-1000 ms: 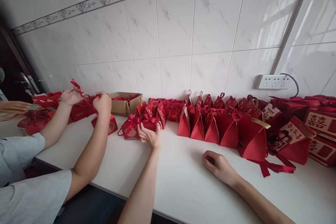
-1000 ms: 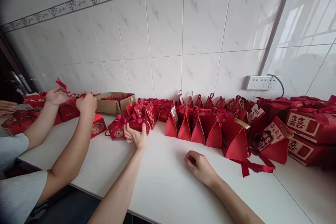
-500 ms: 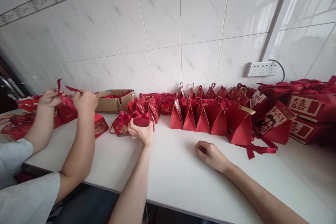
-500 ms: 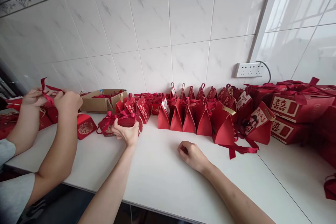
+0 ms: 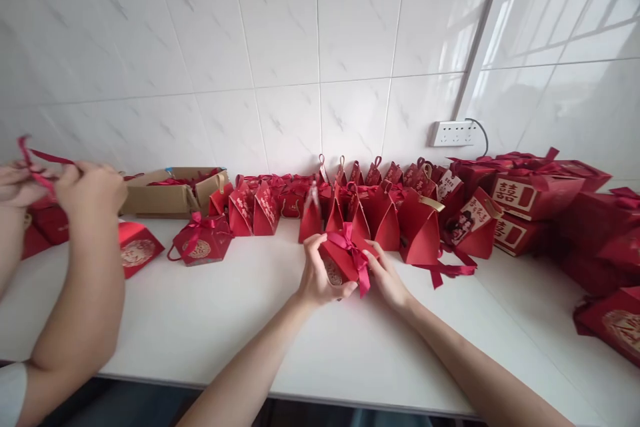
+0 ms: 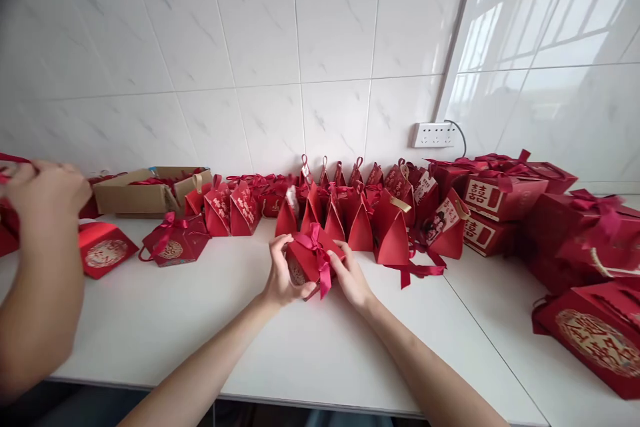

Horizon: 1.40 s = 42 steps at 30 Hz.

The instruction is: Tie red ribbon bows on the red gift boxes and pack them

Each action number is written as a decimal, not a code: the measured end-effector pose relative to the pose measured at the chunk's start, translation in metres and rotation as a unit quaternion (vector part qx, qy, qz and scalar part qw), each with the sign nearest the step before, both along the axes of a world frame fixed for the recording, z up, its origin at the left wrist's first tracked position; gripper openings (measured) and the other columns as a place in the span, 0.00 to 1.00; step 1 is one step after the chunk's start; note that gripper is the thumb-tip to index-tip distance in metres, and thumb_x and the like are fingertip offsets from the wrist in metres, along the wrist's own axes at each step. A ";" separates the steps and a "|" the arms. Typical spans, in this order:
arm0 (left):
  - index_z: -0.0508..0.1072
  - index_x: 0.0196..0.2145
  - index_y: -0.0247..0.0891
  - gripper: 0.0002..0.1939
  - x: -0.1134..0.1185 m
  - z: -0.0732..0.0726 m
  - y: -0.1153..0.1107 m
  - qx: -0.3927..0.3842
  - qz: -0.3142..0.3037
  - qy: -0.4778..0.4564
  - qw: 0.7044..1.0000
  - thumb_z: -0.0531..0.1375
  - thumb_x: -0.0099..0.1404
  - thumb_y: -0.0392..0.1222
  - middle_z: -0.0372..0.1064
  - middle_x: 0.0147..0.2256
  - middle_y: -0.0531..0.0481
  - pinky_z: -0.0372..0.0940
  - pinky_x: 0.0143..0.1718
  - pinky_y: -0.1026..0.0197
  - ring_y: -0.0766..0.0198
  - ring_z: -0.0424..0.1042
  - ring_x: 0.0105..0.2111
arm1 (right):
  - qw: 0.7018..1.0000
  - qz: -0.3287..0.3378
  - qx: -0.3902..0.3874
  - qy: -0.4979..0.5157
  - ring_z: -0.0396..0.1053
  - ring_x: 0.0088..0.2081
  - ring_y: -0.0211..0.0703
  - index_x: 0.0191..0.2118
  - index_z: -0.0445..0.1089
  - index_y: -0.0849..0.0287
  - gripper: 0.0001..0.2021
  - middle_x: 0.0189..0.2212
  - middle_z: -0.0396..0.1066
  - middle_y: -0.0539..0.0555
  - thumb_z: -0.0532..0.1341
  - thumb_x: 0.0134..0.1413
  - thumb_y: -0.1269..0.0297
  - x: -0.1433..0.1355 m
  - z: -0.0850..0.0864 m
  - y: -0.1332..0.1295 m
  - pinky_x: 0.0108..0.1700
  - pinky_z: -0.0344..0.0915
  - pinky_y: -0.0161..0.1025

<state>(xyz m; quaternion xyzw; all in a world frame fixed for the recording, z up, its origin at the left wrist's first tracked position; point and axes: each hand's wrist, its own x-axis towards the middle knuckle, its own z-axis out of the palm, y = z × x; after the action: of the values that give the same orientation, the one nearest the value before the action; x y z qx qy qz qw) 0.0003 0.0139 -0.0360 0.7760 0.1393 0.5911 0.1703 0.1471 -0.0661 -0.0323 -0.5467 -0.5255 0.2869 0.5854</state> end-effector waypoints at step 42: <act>0.61 0.23 0.38 0.14 -0.010 0.019 0.007 -0.240 -0.085 0.085 0.963 0.59 0.57 0.48 0.64 0.37 0.47 0.68 0.40 0.56 0.60 0.70 0.38 | 0.996 -0.058 0.067 0.030 0.71 0.45 0.51 0.26 0.60 0.57 0.18 0.57 0.63 0.62 0.59 0.52 0.47 0.019 0.025 -0.007 0.40 0.69 0.44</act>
<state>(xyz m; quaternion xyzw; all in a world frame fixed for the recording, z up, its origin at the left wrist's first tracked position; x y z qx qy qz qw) -0.0099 0.0206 -0.0168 0.7686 0.2245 0.4556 0.3891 0.1665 -0.0730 -0.0069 -0.5270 -0.4930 0.2335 0.6517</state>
